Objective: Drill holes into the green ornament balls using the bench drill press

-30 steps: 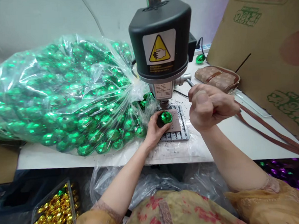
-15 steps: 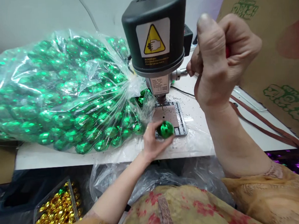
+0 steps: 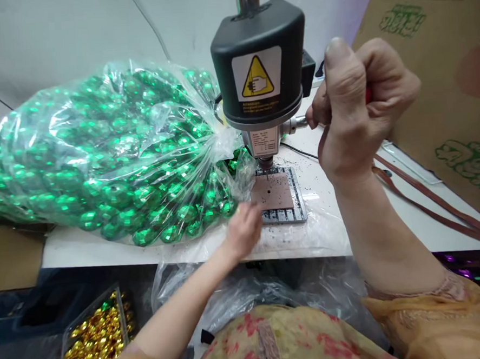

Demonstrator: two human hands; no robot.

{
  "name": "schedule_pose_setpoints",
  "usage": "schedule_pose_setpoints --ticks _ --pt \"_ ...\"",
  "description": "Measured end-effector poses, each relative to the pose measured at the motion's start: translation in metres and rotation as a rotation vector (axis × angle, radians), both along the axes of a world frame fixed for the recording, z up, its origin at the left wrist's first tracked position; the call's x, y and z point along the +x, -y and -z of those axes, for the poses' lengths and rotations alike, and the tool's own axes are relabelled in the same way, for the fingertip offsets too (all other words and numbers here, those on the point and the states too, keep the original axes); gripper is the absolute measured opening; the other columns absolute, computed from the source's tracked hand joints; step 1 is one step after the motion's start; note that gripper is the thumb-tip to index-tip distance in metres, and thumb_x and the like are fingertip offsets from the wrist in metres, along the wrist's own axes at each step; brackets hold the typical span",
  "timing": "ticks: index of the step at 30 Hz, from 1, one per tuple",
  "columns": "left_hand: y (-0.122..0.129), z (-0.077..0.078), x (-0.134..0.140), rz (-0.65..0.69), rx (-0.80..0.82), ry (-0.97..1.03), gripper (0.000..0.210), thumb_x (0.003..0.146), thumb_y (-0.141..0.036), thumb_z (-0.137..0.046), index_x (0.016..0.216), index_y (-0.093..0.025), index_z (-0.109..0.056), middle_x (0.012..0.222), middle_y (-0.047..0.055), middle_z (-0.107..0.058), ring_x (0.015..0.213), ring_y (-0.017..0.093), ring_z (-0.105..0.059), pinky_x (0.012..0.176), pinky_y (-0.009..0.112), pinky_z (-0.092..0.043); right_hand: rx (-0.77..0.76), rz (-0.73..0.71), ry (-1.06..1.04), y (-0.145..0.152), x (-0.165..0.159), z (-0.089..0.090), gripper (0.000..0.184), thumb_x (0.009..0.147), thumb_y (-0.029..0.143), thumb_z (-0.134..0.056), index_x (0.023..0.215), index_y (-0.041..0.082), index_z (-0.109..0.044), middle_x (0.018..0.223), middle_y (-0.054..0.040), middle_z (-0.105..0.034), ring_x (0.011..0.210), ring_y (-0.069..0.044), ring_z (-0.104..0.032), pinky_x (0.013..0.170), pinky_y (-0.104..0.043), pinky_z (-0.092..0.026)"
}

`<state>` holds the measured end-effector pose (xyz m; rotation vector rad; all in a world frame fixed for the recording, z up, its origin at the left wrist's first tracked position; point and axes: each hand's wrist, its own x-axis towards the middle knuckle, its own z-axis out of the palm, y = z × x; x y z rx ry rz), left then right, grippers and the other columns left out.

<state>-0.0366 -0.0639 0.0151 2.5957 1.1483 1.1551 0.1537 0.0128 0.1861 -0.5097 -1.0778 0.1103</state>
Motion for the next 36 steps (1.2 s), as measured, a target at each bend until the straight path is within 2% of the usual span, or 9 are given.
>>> schedule_pose_setpoints --ticks 3,6,9,12,18,24,29,33,36 --pt "-0.077 -0.024 0.000 -0.270 -0.102 -0.033 0.031 0.091 -0.008 -0.042 0.111 -0.017 -0.064 0.112 0.017 -0.065 0.112 0.031 -0.061 0.099 0.047 -0.050 -0.028 0.001 0.009 0.003 0.001 0.001 0.054 0.087 0.048 -0.064 0.060 0.023 -0.025 0.050 0.0072 -0.025 0.042 -0.005 -0.028 0.042 -0.028 -0.026" --pt "-0.134 -0.031 0.002 -0.421 -0.240 -0.196 0.027 0.085 -0.005 -0.047 0.101 -0.014 -0.066 0.110 0.020 -0.065 0.116 0.036 -0.059 0.099 0.051 -0.048 -0.047 -0.010 -0.004 0.005 0.001 0.001 0.050 0.089 0.041 -0.063 0.061 0.022 -0.026 0.051 0.0070 -0.026 0.041 -0.005 -0.030 0.043 -0.028 -0.028" --pt "-0.163 -0.025 0.006 -0.430 -0.315 -0.250 0.019 0.081 -0.007 -0.055 0.094 -0.014 -0.067 0.103 0.019 -0.068 0.114 0.037 -0.060 0.096 0.049 -0.049 -0.073 0.004 -0.002 0.005 0.000 0.002 0.051 0.089 0.043 -0.063 0.061 0.022 -0.026 0.052 0.0065 -0.026 0.043 -0.005 -0.030 0.044 -0.027 -0.030" --pt "-0.172 -0.017 0.008 -0.422 -0.314 -0.238 0.013 0.078 -0.009 -0.059 0.086 -0.015 -0.068 0.098 0.020 -0.069 0.111 0.038 -0.061 0.095 0.051 -0.049 -0.073 0.005 0.001 0.006 0.000 0.001 0.052 0.088 0.045 -0.063 0.060 0.022 -0.026 0.053 0.0062 -0.026 0.044 -0.004 -0.031 0.045 -0.027 -0.031" --pt "-0.156 -0.032 -0.002 -0.376 -0.271 -0.145 0.036 0.072 -0.009 -0.066 0.106 -0.019 -0.066 0.108 0.015 -0.068 0.115 0.038 -0.060 0.098 0.049 -0.049 -0.075 -0.026 0.020 0.010 0.000 0.000 0.050 0.089 0.044 -0.063 0.060 0.021 -0.030 0.052 0.0065 -0.029 0.043 -0.004 -0.032 0.045 -0.025 -0.031" --pt "-0.081 -0.057 -0.007 -0.294 -0.313 0.281 0.043 0.074 -0.026 -0.076 0.112 -0.023 -0.056 0.098 0.003 -0.064 0.088 0.020 -0.062 0.081 0.032 -0.051 -0.050 -0.052 0.016 0.004 0.001 0.003 0.051 0.087 0.052 -0.062 0.061 0.021 -0.031 0.051 0.0072 -0.030 0.045 -0.004 -0.031 0.047 -0.025 -0.035" --pt "-0.029 -0.046 0.001 -0.142 -0.516 0.300 0.053 0.067 -0.038 -0.085 0.107 -0.022 -0.054 0.093 0.000 -0.061 0.083 0.016 -0.060 0.072 0.026 -0.049 -0.068 -0.058 0.008 0.004 0.002 0.004 0.050 0.088 0.049 -0.062 0.061 0.021 -0.031 0.053 0.0069 -0.030 0.045 -0.004 -0.032 0.047 -0.025 -0.035" --pt "-0.024 -0.028 0.010 0.001 -0.606 0.362 0.046 0.082 -0.035 -0.072 0.123 -0.023 -0.055 0.110 0.006 -0.065 0.095 0.018 -0.064 0.082 0.030 -0.053 -0.005 -0.077 -0.003 0.004 0.002 0.004 0.049 0.087 0.046 -0.064 0.061 0.021 -0.032 0.052 0.0074 -0.029 0.043 -0.003 -0.030 0.045 -0.025 -0.030" --pt "-0.032 -0.014 0.016 -0.090 -0.610 0.583 0.040 0.080 -0.040 -0.076 0.109 -0.021 -0.056 0.097 0.004 -0.065 0.086 0.017 -0.065 0.074 0.028 -0.054 -0.008 -0.074 0.012 0.003 0.003 0.004 0.050 0.087 0.047 -0.064 0.061 0.021 -0.031 0.051 0.0077 -0.029 0.042 -0.003 -0.030 0.045 -0.025 -0.029"
